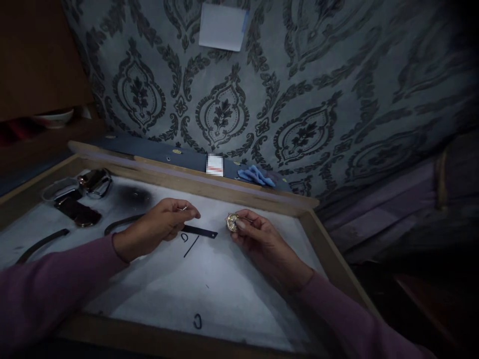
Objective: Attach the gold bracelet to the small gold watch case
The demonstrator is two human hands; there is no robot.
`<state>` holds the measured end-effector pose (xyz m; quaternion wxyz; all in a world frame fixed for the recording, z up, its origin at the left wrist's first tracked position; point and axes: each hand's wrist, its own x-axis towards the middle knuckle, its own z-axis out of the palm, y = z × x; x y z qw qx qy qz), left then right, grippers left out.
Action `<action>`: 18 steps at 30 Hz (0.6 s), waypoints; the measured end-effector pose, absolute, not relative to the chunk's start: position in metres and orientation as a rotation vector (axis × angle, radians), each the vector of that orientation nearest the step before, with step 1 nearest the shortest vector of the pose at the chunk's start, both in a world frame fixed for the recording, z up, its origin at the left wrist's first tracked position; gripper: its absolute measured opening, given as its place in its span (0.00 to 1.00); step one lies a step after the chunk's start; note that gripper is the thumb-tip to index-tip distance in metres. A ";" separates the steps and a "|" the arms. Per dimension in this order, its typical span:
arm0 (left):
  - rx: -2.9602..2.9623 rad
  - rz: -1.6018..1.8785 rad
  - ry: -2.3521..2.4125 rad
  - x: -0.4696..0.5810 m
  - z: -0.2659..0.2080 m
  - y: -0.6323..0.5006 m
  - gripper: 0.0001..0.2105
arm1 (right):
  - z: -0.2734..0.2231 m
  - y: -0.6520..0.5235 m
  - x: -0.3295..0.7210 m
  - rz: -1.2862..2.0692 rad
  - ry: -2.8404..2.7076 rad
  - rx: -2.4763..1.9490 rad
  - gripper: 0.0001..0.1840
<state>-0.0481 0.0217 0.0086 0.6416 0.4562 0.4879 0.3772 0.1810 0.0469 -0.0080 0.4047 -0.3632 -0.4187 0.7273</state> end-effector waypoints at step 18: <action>1.996 0.519 1.383 -0.058 0.000 0.031 0.06 | -0.007 0.043 0.193 1.915 -0.962 -0.929 0.12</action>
